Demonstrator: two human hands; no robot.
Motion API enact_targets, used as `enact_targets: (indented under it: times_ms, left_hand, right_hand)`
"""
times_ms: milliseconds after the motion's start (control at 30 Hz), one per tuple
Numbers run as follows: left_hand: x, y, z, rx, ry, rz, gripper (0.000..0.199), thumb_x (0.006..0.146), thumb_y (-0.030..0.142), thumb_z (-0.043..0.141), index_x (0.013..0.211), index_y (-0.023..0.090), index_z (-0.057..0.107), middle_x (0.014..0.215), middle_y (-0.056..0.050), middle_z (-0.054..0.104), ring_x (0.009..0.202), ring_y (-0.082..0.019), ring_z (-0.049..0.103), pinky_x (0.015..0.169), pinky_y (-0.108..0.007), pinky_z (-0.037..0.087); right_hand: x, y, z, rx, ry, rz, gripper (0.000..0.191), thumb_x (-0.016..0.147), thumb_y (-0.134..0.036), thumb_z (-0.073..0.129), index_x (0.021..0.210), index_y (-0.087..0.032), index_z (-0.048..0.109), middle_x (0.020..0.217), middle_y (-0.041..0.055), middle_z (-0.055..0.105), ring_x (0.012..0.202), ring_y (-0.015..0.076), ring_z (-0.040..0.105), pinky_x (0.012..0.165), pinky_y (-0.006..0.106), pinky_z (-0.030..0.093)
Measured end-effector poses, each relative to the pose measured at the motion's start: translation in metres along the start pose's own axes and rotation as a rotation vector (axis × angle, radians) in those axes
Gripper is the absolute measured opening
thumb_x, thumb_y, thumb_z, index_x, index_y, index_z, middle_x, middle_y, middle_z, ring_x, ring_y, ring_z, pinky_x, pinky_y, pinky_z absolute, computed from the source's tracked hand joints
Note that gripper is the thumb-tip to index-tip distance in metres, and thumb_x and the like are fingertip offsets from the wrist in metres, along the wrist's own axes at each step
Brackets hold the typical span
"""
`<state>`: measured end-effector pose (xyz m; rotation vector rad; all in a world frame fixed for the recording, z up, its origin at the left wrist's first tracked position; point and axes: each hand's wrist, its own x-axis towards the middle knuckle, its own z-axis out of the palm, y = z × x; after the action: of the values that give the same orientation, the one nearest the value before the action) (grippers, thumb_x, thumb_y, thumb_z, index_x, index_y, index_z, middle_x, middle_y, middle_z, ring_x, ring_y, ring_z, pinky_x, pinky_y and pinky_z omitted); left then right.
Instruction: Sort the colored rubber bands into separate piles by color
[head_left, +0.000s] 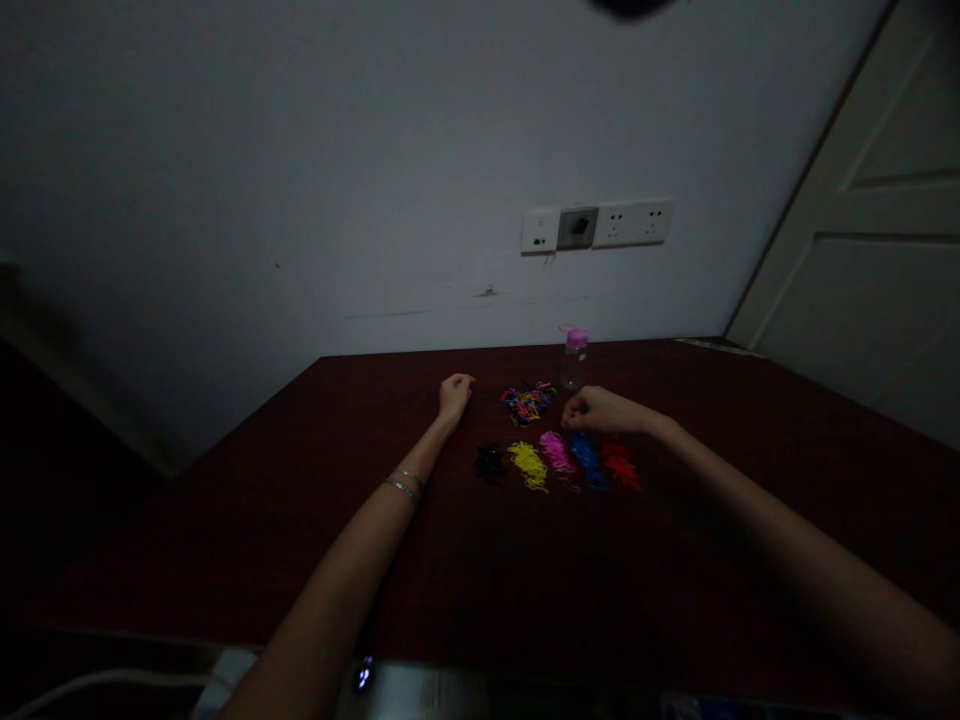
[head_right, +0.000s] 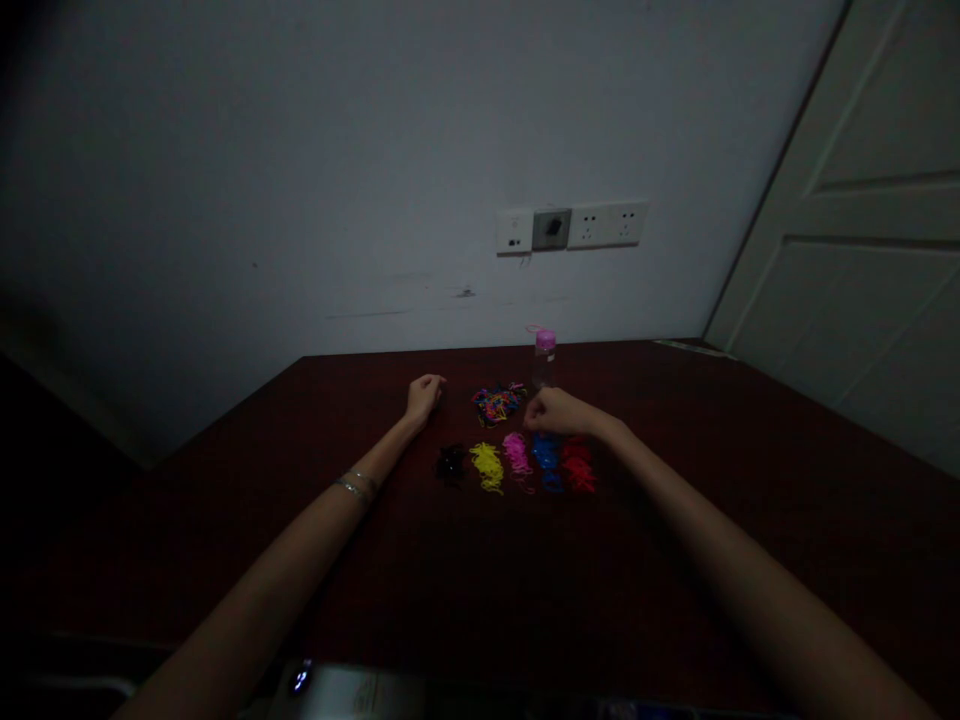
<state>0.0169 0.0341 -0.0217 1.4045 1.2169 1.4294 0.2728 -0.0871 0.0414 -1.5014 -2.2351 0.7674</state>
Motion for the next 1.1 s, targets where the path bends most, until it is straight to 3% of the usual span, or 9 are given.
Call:
enact_targets:
  times_ms: [233, 367, 500, 667, 833, 1100]
  left_hand:
    - [0.001, -0.003, 0.000, 0.000, -0.017, 0.027, 0.018, 0.069, 0.026, 0.047, 0.067, 0.012, 0.060, 0.040, 0.005, 0.038, 0.039, -0.006, 0.034, 0.042, -0.017, 0.024]
    - [0.003, -0.005, 0.001, 0.019, -0.028, 0.037, 0.019, 0.070, 0.026, 0.047, 0.067, 0.012, 0.060, 0.041, 0.005, 0.040, 0.040, -0.007, 0.036, 0.044, -0.018, 0.026]
    - [0.005, -0.006, 0.003, 0.094, -0.035, 0.062, 0.019, 0.068, 0.026, 0.050, 0.068, 0.011, 0.062, 0.049, 0.003, 0.049, 0.046, -0.007, 0.042, 0.049, -0.018, 0.031]
    - [0.005, -0.006, 0.005, 0.267, -0.112, 0.160, 0.021, 0.065, 0.028, 0.056, 0.070, 0.010, 0.064, 0.062, -0.001, 0.058, 0.057, -0.009, 0.048, 0.057, -0.019, 0.036]
    - [-0.001, -0.004, 0.006, 0.485, -0.231, 0.245, 0.024, 0.066, 0.032, 0.057, 0.072, 0.011, 0.066, 0.056, 0.001, 0.053, 0.053, -0.008, 0.043, 0.052, -0.019, 0.032]
    - [0.005, 0.002, 0.009, 0.617, -0.300, 0.181, 0.030, 0.064, 0.039, 0.060, 0.077, 0.013, 0.068, 0.059, 0.000, 0.055, 0.054, -0.009, 0.045, 0.050, -0.019, 0.032]
  right_hand:
    - [-0.006, 0.051, -0.015, 0.064, 0.242, 0.126, 0.022, 0.065, -0.031, 0.055, 0.070, -0.013, 0.068, 0.060, 0.0042, 0.064, 0.054, 0.0135, 0.055, 0.050, 0.022, 0.039]
    - [-0.012, 0.086, -0.012, 0.157, 0.341, 0.182, 0.028, 0.067, -0.036, 0.055, 0.077, -0.012, 0.066, 0.061, 0.0042, 0.064, 0.055, 0.0136, 0.056, 0.050, 0.022, 0.041]
    - [-0.016, 0.109, -0.006, 0.099, 0.446, 0.192, 0.030, 0.070, -0.037, 0.052, 0.080, -0.012, 0.067, 0.063, 0.0036, 0.064, 0.055, 0.0131, 0.056, 0.052, 0.022, 0.041]
    - [-0.017, 0.117, 0.001, 0.010, 0.530, 0.201, 0.032, 0.073, -0.036, 0.048, 0.085, -0.014, 0.067, 0.068, 0.0042, 0.067, 0.061, 0.0151, 0.059, 0.055, 0.023, 0.042]
    - [-0.019, 0.114, 0.005, -0.053, 0.572, 0.177, 0.031, 0.073, -0.037, 0.049, 0.083, -0.015, 0.068, 0.078, 0.0060, 0.068, 0.069, 0.0175, 0.061, 0.062, 0.024, 0.043]
    - [-0.019, 0.107, 0.005, -0.105, 0.578, 0.197, 0.029, 0.073, -0.035, 0.048, 0.081, -0.015, 0.068, 0.083, 0.0072, 0.069, 0.074, 0.0191, 0.061, 0.065, 0.026, 0.043]
